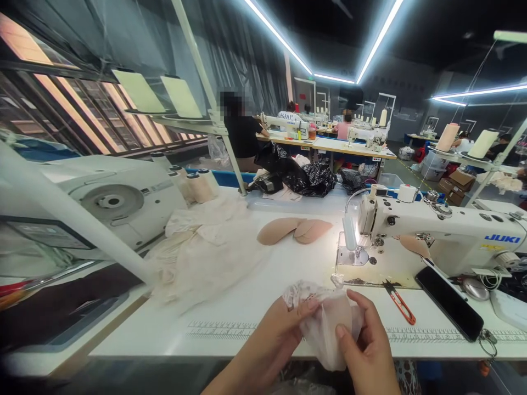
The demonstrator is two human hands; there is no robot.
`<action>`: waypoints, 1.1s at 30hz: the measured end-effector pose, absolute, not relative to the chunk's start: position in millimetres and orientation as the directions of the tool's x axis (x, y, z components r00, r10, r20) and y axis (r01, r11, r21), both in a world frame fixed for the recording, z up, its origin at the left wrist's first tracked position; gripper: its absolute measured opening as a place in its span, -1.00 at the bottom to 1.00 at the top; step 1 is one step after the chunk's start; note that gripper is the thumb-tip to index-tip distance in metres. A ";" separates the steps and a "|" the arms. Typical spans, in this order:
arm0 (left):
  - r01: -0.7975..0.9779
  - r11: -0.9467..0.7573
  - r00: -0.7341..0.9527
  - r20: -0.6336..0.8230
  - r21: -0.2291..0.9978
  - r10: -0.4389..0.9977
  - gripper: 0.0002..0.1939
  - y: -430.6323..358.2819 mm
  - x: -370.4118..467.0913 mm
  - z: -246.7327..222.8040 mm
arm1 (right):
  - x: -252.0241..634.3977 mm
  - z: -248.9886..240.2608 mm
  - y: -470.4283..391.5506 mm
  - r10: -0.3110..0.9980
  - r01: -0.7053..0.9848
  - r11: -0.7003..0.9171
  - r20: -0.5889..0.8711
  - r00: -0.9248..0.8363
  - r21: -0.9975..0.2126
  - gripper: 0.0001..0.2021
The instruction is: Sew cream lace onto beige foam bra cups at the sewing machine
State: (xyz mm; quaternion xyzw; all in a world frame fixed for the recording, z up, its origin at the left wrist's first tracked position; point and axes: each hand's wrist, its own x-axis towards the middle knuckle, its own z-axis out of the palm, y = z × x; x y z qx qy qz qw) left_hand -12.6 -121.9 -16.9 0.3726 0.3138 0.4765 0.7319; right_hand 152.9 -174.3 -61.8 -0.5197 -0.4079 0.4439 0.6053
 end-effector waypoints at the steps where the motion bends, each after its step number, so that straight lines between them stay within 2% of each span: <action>1: -0.522 0.298 0.363 -0.108 0.799 0.926 -0.66 -121.7 -11.5 -13.9 | 151.2 -61.0 -175.0 0.970 -0.147 0.056 0.019 0.243 -0.988 -0.34; 3: -0.587 0.345 0.373 -0.134 0.732 0.918 -0.62 -121.4 -8.8 -10.8 | 148.4 -59.9 -175.8 0.982 -0.236 0.039 -0.006 0.189 -0.971 -0.27; 6: -0.590 0.458 0.426 -0.225 0.665 0.876 -0.55 -122.2 -5.9 -16.5 | 147.6 -58.8 -175.4 0.986 -0.358 0.034 -0.026 0.163 -0.933 -0.23; 10: -0.530 0.614 0.573 -0.286 0.585 0.768 -0.49 -126.0 -7.6 -26.5 | 149.0 -58.1 -173.7 0.986 -0.376 0.032 -0.031 0.162 -0.926 -0.26; 15: -0.536 0.519 0.510 -0.235 0.666 0.827 -0.52 -128.0 -7.3 -15.9 | 146.3 -56.2 -171.3 0.985 -0.384 0.024 -0.045 0.168 -0.923 -0.30; 23: -0.573 0.418 0.367 -0.235 0.705 0.900 -0.50 -128.2 2.1 -15.3 | 150.1 -57.2 -163.4 0.964 -0.350 -0.009 -0.102 0.247 -0.937 -0.56; 29: -0.566 0.387 0.306 -0.250 0.728 0.919 -0.47 -127.9 0.0 -15.4 | 148.2 -58.2 -164.1 0.949 -0.373 -0.005 -0.122 0.289 -0.928 -0.55; 33: -0.555 0.375 0.349 -0.201 0.743 0.915 -0.43 -128.4 -0.1 -10.6 | 145.0 -53.3 -164.2 0.947 -0.416 -0.016 -0.147 0.285 -0.909 -0.54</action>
